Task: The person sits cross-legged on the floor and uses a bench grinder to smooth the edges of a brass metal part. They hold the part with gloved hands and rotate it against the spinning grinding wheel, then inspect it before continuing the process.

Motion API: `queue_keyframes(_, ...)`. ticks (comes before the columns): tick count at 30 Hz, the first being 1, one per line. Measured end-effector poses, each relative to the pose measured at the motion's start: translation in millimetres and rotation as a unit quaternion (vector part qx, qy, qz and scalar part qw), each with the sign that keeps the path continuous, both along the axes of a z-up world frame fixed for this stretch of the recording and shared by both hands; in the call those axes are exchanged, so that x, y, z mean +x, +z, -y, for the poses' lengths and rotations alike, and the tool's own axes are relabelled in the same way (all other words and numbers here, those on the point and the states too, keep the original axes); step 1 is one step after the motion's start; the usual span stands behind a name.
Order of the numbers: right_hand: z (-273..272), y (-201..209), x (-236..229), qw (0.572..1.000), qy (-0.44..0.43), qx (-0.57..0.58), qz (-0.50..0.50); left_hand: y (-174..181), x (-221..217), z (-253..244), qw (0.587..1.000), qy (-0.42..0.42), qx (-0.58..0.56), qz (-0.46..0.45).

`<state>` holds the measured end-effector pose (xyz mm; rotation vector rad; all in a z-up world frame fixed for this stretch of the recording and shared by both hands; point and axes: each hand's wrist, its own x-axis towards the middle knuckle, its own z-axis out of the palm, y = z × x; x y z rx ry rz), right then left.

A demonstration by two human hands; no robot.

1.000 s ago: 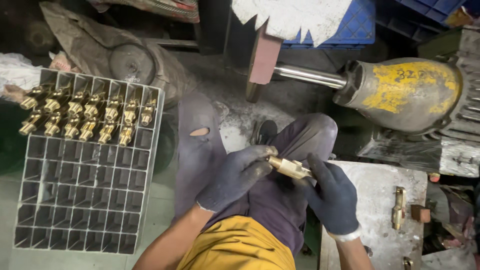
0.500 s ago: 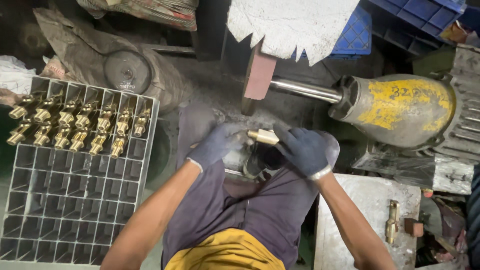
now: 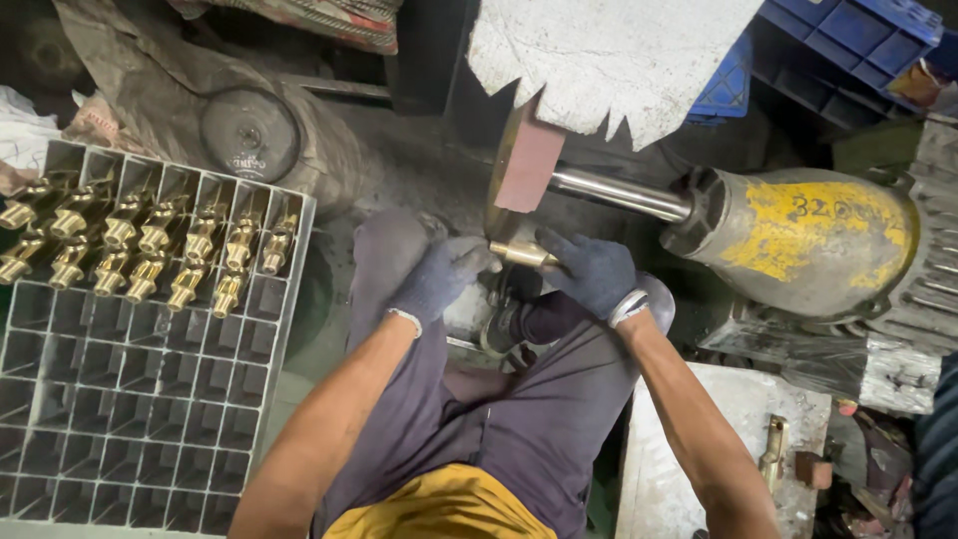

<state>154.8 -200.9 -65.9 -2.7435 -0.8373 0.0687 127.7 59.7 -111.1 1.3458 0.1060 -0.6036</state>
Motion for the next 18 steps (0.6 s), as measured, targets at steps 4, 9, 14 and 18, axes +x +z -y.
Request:
queue_keyframes(4,-3,1,3,0.996,-0.039,0.012,-0.084,0,3,2,0.998,0.005,0.051,0.035)
queue_keyframes(9,-3,0,12,0.967,-0.057,0.089,-0.232,-4,4,3,0.996,0.008,0.063,0.056)
queue_keyframes(14,2,-12,22,0.885,-0.1,0.186,-0.415,-6,5,3,0.995,0.016,0.076,0.063)
queue_keyframes(18,6,-23,30,0.798,-0.18,0.151,-0.556,-6,3,3,0.992,0.019,0.108,0.058)
